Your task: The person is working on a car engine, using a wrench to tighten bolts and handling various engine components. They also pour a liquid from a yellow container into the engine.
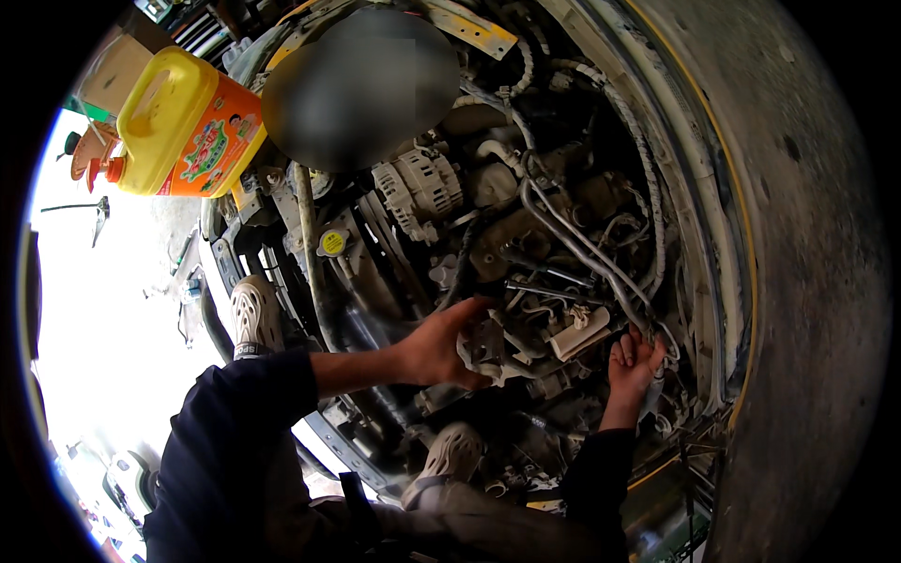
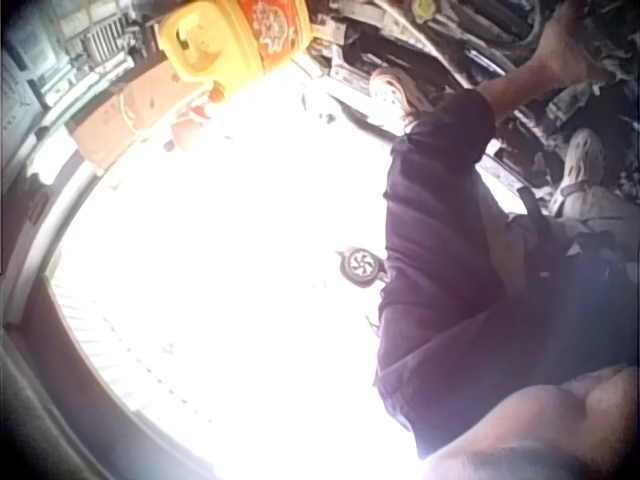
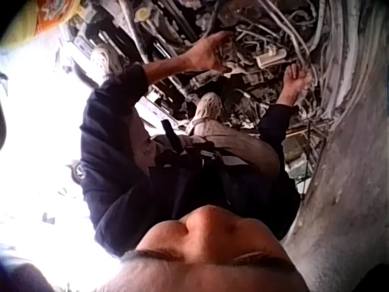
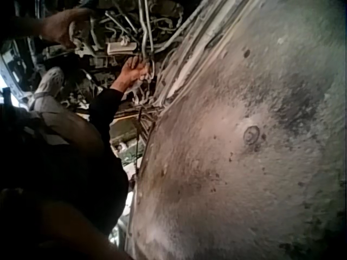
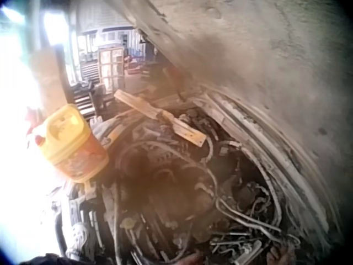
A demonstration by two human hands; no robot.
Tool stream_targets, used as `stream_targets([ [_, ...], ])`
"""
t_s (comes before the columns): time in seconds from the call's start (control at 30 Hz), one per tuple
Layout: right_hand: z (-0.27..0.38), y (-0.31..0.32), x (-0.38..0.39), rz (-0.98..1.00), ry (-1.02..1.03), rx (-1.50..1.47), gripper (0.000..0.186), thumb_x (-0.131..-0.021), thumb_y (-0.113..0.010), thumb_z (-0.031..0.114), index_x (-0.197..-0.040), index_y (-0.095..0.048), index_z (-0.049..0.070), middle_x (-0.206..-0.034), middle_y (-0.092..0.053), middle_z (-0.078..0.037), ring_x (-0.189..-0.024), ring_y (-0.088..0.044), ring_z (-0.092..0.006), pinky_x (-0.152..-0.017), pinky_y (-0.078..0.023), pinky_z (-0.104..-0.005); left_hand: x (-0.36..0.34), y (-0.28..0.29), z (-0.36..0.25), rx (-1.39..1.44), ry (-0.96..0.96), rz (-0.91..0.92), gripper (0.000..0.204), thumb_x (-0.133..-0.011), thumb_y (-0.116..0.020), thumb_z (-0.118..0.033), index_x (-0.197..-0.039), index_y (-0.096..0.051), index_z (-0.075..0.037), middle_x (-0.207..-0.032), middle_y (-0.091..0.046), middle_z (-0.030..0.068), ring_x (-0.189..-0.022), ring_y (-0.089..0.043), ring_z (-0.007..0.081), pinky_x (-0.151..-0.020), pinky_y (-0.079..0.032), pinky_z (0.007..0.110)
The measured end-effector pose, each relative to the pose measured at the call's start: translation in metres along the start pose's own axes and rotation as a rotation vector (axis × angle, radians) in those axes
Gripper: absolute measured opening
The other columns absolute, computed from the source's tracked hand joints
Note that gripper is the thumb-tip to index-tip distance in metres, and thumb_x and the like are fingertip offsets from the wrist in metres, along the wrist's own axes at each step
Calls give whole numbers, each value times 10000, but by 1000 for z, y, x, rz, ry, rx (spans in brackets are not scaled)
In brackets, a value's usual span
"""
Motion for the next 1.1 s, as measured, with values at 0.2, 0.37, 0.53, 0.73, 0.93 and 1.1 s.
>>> stream_targets([
  [0.2, -2, 7, 0, -39, 29, -27, 540, -1041, -527, 469, -1406, -549, 71, -1254, -661, -75, -560, -374, -84, -518, -341, -265, 2, -3, -14, -1, -116, 59, 1058, -624, -871, -210, -1518, -336, -24, -1372, -477, 202, -1279, -510, 371, -1089, -462, 440],
  [0.37, -2, 8, -1, -3, 30, -1, 541, -1038, -532, 466, -1405, -552, 69, -1279, -659, -76, -566, -372, -76, -520, -335, -255, 5, -5, -16, -65, -163, 67, 1055, -642, -869, -178, -1528, -311, -42, -1399, -470, 200, -1241, -542, 366, -1079, -481, 452],
  [0.53, -2, 6, -1, -6, 24, 12, 538, -1036, -533, 463, -1394, -561, 62, -1293, -658, -83, -563, -364, -68, -516, -323, -244, 8, -6, -16, -174, -151, 40, 1018, -651, -849, -181, -1517, -329, -54, -1360, -468, 191, -1279, -500, 372, -1099, -459, 450],
  [0.73, -3, 11, 0, -23, 29, -15, 537, -1028, -542, 458, -1378, -569, 51, -1272, -670, -90, -549, -373, -77, -499, -313, -246, 8, -6, -12, -210, -170, 7, 998, -650, -846, -195, -1509, -356, -65, -1346, -472, 192, -1275, -484, 367, -1095, -447, 457],
  [0.93, 1, 13, -2, 1, -12, -23, 526, -1014, -557, 446, -1354, -590, 45, -1260, -678, -81, -547, -370, -81, -495, -308, -245, -9, -4, 16, -289, -144, -20, 998, -634, -874, -196, -1500, -393, -80, -1298, -550, 181, -1246, -511, 374, -1082, -452, 473],
  [1.1, -3, -3, -1, -25, -1, -32, 495, -1024, -563, 449, -1360, -587, 86, -1217, -684, -62, -556, -372, -93, -517, -343, -271, -32, -17, 57, -269, -148, -33, 1020, -581, -870, -166, -1484, -404, -80, -1313, -554, 186, -1278, -480, 411, -1102, -425, 465],
])
Point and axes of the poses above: each hand's wrist, its own x-axis away from the middle knuckle, its own y-axis out of the back of the hand, z = x × y, the point moved 1 cm from there along -x, towards the middle knuckle
